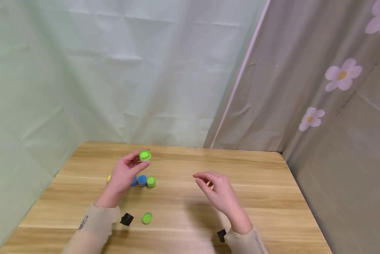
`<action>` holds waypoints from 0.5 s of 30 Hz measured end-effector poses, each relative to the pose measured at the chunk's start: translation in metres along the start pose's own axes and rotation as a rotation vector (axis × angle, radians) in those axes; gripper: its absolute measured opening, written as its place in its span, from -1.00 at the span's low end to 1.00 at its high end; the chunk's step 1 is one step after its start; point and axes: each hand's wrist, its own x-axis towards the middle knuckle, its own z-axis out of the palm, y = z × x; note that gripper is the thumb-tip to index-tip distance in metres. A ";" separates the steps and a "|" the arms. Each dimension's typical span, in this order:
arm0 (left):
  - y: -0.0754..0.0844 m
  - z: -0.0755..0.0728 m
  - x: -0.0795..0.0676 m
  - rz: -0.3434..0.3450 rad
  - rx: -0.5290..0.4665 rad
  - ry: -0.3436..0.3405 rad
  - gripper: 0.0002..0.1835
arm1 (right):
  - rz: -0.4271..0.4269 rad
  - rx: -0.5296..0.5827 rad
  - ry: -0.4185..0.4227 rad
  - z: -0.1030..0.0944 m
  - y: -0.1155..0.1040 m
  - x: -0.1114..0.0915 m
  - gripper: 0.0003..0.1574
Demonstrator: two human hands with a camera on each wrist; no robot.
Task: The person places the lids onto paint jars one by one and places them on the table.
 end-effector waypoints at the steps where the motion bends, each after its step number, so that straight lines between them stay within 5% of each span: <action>1: 0.001 -0.004 -0.002 0.009 -0.032 0.006 -0.46 | -0.002 0.005 -0.004 0.001 -0.001 0.001 -0.77; 8: -0.003 -0.020 -0.012 0.133 -0.093 0.039 -0.50 | 0.019 0.034 -0.067 0.013 -0.014 0.011 -0.79; 15: -0.012 -0.023 -0.010 0.144 -0.084 0.054 -0.51 | 0.042 0.083 -0.196 0.035 -0.030 0.017 -0.77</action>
